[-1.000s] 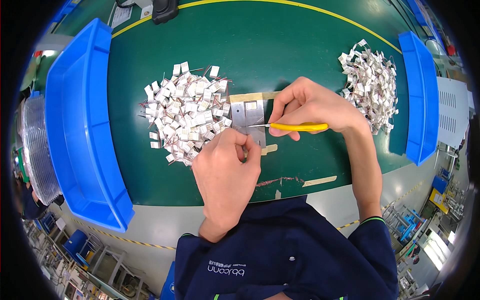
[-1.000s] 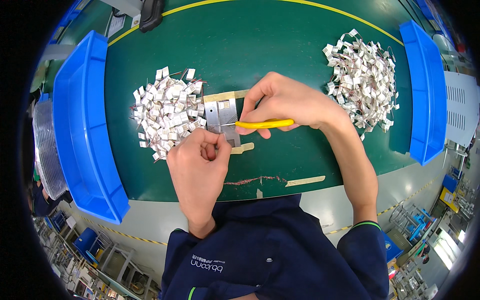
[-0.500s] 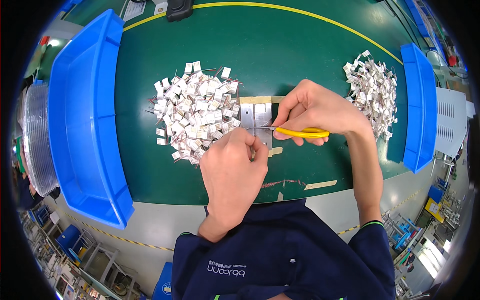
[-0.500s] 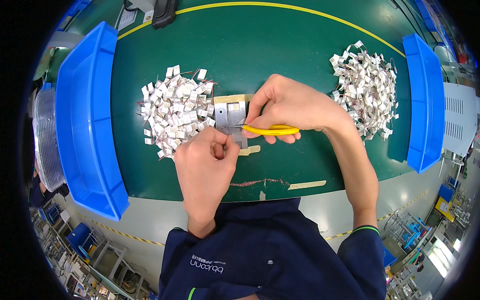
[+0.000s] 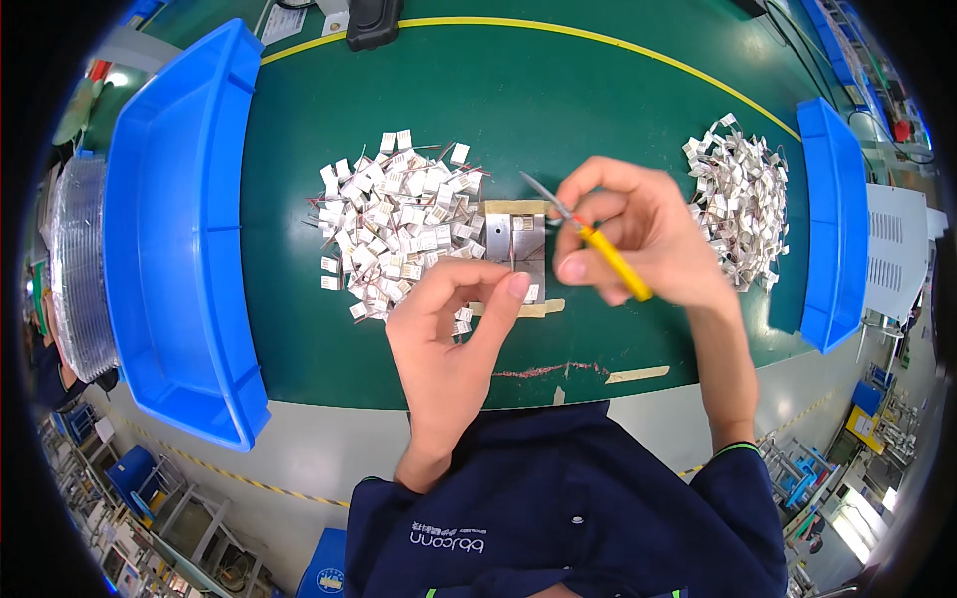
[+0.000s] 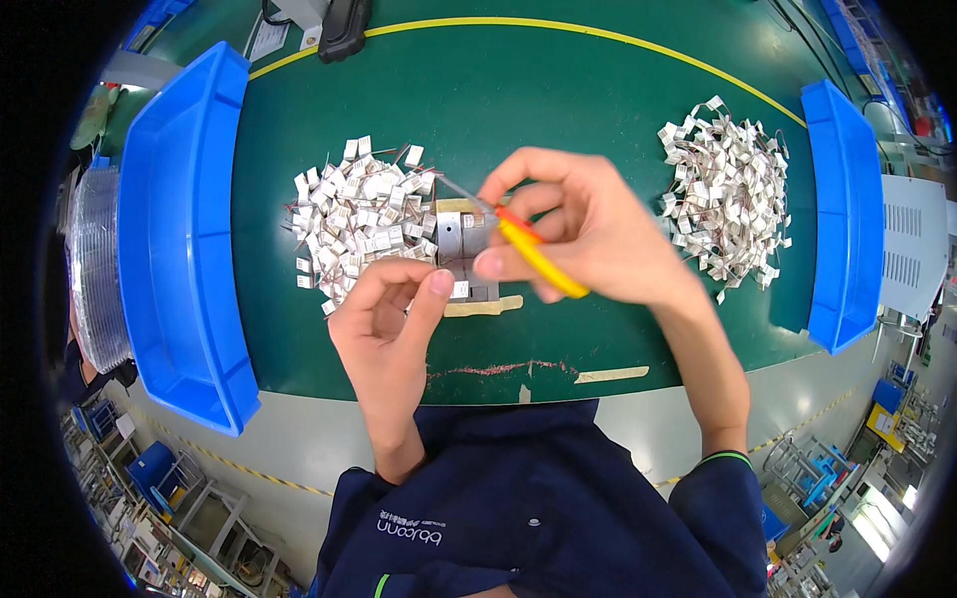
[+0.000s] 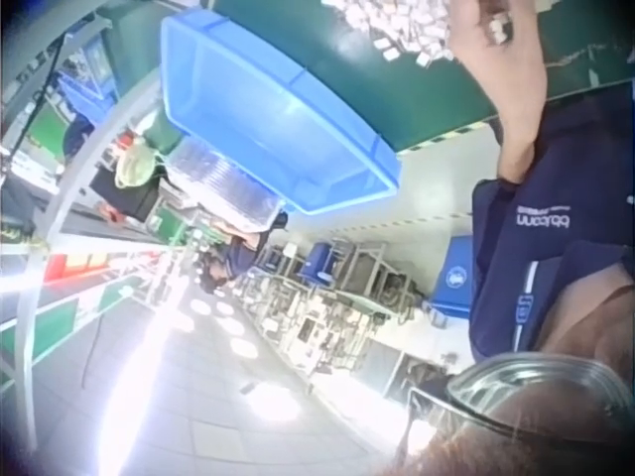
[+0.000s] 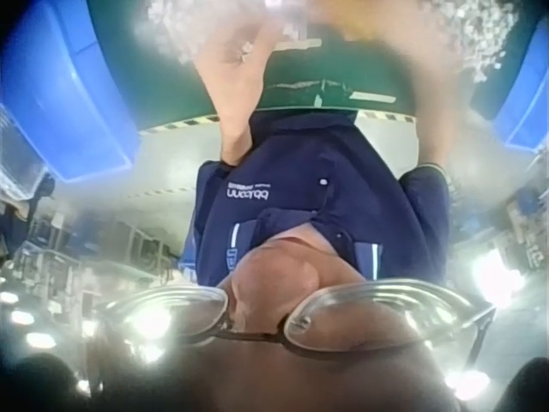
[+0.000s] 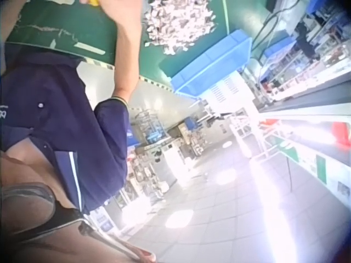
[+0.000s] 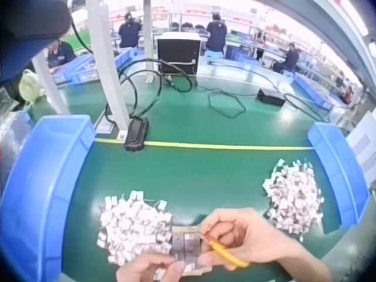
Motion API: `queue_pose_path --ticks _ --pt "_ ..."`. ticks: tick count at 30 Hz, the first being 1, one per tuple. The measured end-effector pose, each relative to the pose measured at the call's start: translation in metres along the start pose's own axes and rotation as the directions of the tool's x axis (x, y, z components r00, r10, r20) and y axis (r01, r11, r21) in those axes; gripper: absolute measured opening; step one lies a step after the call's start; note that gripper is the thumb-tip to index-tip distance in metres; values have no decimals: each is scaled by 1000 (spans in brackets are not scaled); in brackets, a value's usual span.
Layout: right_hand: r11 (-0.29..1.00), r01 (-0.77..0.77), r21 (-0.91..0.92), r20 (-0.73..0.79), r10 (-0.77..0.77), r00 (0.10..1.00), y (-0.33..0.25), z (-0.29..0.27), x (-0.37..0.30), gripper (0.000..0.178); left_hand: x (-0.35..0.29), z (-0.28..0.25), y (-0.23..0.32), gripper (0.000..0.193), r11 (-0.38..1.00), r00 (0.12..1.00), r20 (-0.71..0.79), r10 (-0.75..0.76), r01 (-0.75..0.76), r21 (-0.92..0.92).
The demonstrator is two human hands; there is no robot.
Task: The person trims small electronic components with scissors on an assembly line.
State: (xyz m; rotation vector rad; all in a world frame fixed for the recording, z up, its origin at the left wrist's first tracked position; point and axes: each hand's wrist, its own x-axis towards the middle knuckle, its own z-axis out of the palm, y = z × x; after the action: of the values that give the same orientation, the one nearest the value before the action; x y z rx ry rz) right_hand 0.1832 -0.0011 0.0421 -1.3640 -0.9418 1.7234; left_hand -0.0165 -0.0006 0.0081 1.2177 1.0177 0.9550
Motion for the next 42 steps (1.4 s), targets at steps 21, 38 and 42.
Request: queue_pose_path --ticks 21,38,42 --pt "948 244 204 -266 -186 946 37 27 -5 37 -1 17 -17 12 925 996 -46 -79 56 -377" --pt "949 239 207 -133 -215 968 44 22 -4 33 -1 12 -18 11 901 997 -50 -66 38 -433" --pt "965 224 136 -130 -206 970 41 23 -6 34 -1 12 -17 10 900 994 -75 -78 38 -434"
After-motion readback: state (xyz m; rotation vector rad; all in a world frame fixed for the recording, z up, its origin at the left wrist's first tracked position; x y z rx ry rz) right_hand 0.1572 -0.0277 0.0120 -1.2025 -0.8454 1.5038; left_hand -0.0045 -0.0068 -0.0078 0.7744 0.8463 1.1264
